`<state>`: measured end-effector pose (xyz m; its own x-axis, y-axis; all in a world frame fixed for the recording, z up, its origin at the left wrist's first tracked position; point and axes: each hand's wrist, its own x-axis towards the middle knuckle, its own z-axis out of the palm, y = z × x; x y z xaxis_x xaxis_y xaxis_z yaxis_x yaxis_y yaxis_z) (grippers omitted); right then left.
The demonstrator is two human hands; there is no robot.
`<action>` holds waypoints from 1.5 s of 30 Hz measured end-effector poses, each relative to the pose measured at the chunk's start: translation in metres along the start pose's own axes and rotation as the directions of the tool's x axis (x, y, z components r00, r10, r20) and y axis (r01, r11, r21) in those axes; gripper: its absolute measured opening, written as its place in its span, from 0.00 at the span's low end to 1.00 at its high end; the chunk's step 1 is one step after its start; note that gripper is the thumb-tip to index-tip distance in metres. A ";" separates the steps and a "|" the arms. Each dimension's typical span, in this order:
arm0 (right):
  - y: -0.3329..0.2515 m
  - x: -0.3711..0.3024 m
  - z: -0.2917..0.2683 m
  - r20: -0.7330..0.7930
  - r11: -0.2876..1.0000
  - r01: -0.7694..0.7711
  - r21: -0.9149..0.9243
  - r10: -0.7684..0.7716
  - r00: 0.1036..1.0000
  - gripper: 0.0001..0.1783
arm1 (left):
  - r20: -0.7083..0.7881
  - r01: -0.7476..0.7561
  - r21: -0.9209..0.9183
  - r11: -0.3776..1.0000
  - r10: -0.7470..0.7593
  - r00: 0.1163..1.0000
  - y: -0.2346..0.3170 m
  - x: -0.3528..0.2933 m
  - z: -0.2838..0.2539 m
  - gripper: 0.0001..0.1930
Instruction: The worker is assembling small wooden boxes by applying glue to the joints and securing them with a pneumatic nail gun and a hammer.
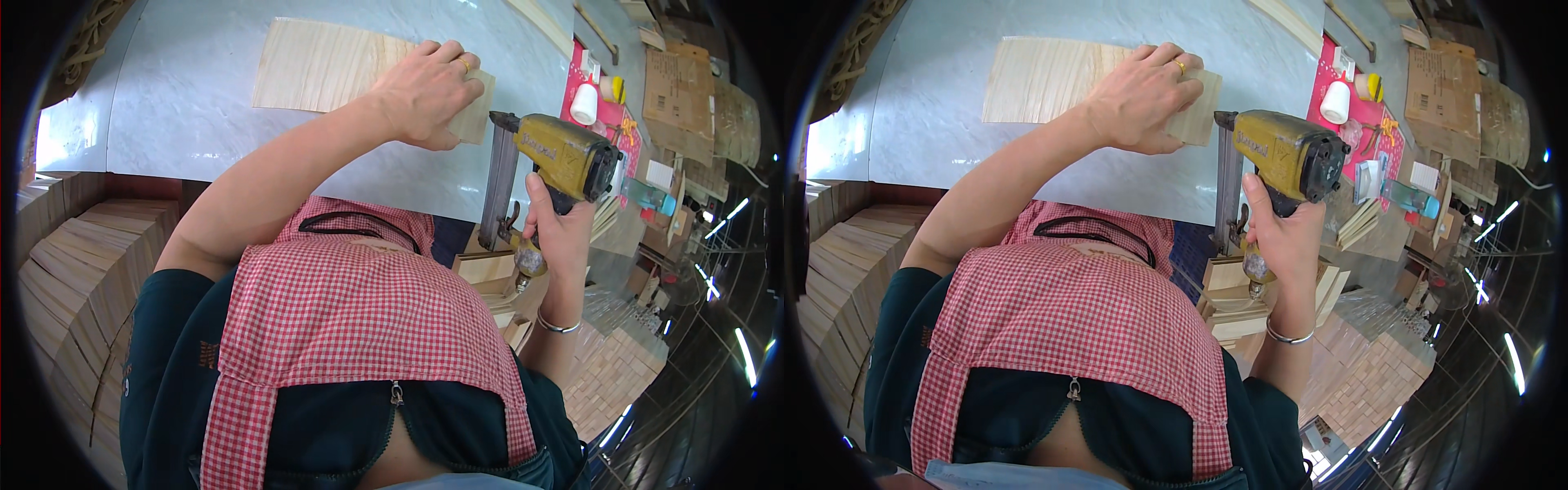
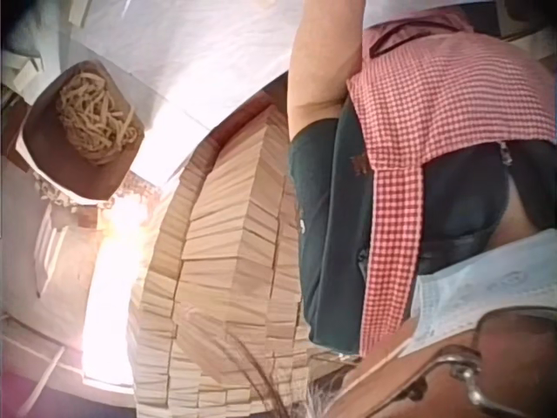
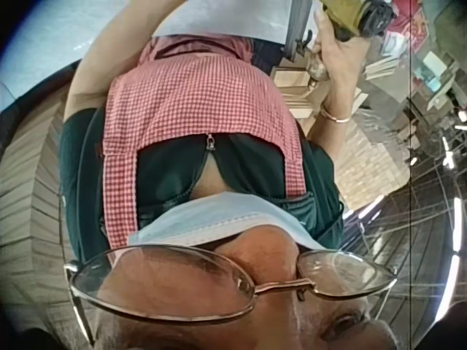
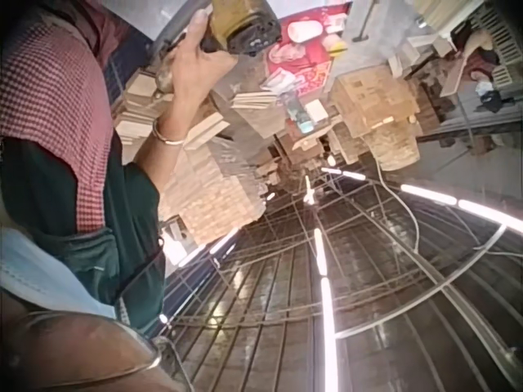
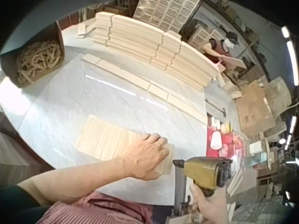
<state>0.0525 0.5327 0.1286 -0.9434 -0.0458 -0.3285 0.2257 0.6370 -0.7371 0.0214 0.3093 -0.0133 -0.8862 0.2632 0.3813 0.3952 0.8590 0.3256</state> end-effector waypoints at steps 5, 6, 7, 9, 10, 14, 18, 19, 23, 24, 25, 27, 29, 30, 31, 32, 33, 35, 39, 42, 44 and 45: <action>-0.002 0.007 0.002 0.019 1.000 0.004 -0.026 -0.004 1.000 0.13 | 0.008 0.002 -0.008 1.000 -0.002 1.000 0.000 0.000 -0.002 0.23; -0.002 0.008 0.003 0.022 1.000 0.009 -0.022 -0.008 1.000 0.13 | 0.010 0.002 -0.012 1.000 -0.002 1.000 0.000 0.000 -0.002 0.23; -0.002 0.008 0.003 0.024 1.000 0.013 -0.017 -0.013 1.000 0.13 | 0.012 0.001 -0.016 1.000 -0.001 1.000 0.001 0.000 -0.002 0.23; -0.004 0.009 0.002 0.029 1.000 -0.003 -0.027 0.004 1.000 0.13 | 0.022 0.005 -0.020 1.000 -0.005 1.000 0.001 0.001 -0.003 0.23; -0.005 0.010 0.002 0.034 0.999 -0.018 -0.036 0.019 0.999 0.13 | 0.031 0.010 -0.023 1.000 -0.009 0.999 0.001 0.001 -0.003 0.23; -0.013 0.016 -0.006 0.062 0.995 -0.055 -0.079 0.060 0.996 0.13 | 0.068 0.025 -0.043 0.999 -0.022 0.997 0.001 0.002 -0.006 0.24; -0.024 0.028 -0.016 0.129 0.986 -0.074 -0.150 0.094 0.987 0.15 | 0.133 0.055 -0.080 0.995 -0.044 0.990 0.001 0.002 -0.010 0.26; -0.028 0.031 -0.016 0.115 0.984 -0.067 -0.162 0.086 0.990 0.15 | 0.123 0.064 -0.076 0.995 -0.054 0.991 0.001 0.002 -0.008 0.27; -0.037 0.045 -0.013 0.079 0.979 -0.045 -0.198 0.062 0.995 0.17 | 0.093 0.097 -0.060 0.994 -0.091 0.992 0.003 0.001 -0.005 0.29; -0.038 0.050 -0.011 0.081 0.980 -0.031 -0.195 0.048 0.996 0.17 | 0.109 0.100 -0.068 0.993 -0.092 0.990 0.003 0.001 -0.006 0.29; -0.038 0.055 -0.009 0.083 0.981 -0.017 -0.191 0.034 0.996 0.17 | 0.125 0.104 -0.076 0.992 -0.094 0.988 0.003 0.001 -0.008 0.30; -0.039 0.061 -0.007 0.087 0.983 0.008 -0.184 0.008 0.996 0.18 | 0.159 0.112 -0.094 0.989 -0.096 0.983 0.003 0.002 -0.009 0.31; -0.038 0.063 -0.005 0.091 0.982 0.009 -0.187 0.008 0.996 0.18 | 0.158 0.115 -0.095 0.989 -0.099 0.982 0.002 0.002 -0.010 0.31; -0.038 0.064 -0.005 0.091 0.982 0.007 -0.187 0.010 0.996 0.17 | 0.158 0.113 -0.096 0.989 -0.097 0.983 0.001 0.002 -0.010 0.31; -0.038 0.064 -0.005 0.089 0.982 0.005 -0.188 0.012 0.996 0.17 | 0.158 0.111 -0.098 0.989 -0.094 0.983 0.001 0.002 -0.010 0.31; -0.038 0.064 -0.004 0.087 0.982 0.002 -0.188 0.014 0.996 0.17 | 0.157 0.107 -0.100 0.989 -0.090 0.983 0.001 0.002 -0.009 0.30; -0.038 0.064 -0.004 0.087 0.982 0.002 -0.187 0.015 0.996 0.17 | 0.159 0.107 -0.100 0.989 -0.090 0.983 0.001 0.002 -0.009 0.30; -0.037 0.064 -0.003 0.077 0.983 -0.024 -0.183 0.038 0.996 0.17 | 0.171 0.112 -0.106 0.988 -0.093 0.981 0.001 0.002 -0.010 0.33; -0.037 0.062 -0.003 0.071 0.982 -0.042 -0.183 0.056 0.996 0.16 | 0.179 0.102 -0.097 0.990 -0.083 0.980 0.001 0.001 -0.014 0.38; -0.038 0.064 -0.005 0.088 0.976 -0.026 -0.216 0.046 0.995 0.16 | 0.166 0.067 -0.070 0.995 -0.055 0.985 -0.004 -0.003 -0.017 0.45; -0.038 0.065 -0.004 0.103 0.979 0.012 -0.204 0.009 0.995 0.16 | -0.021 0.030 0.106 0.994 -0.028 0.999 -0.019 -0.024 -0.018 0.53; -0.034 0.059 -0.005 0.091 0.981 0.023 -0.194 -0.005 0.996 0.16 | 0.114 0.028 0.179 0.983 -0.049 0.992 -0.030 -0.034 -0.044 0.58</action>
<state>-0.0124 0.5125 0.1375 -0.9185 -0.1192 -0.3770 0.1525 0.7730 -0.6158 0.0505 0.2551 0.0023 -0.9263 0.2690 0.2640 0.3204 0.9309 0.1756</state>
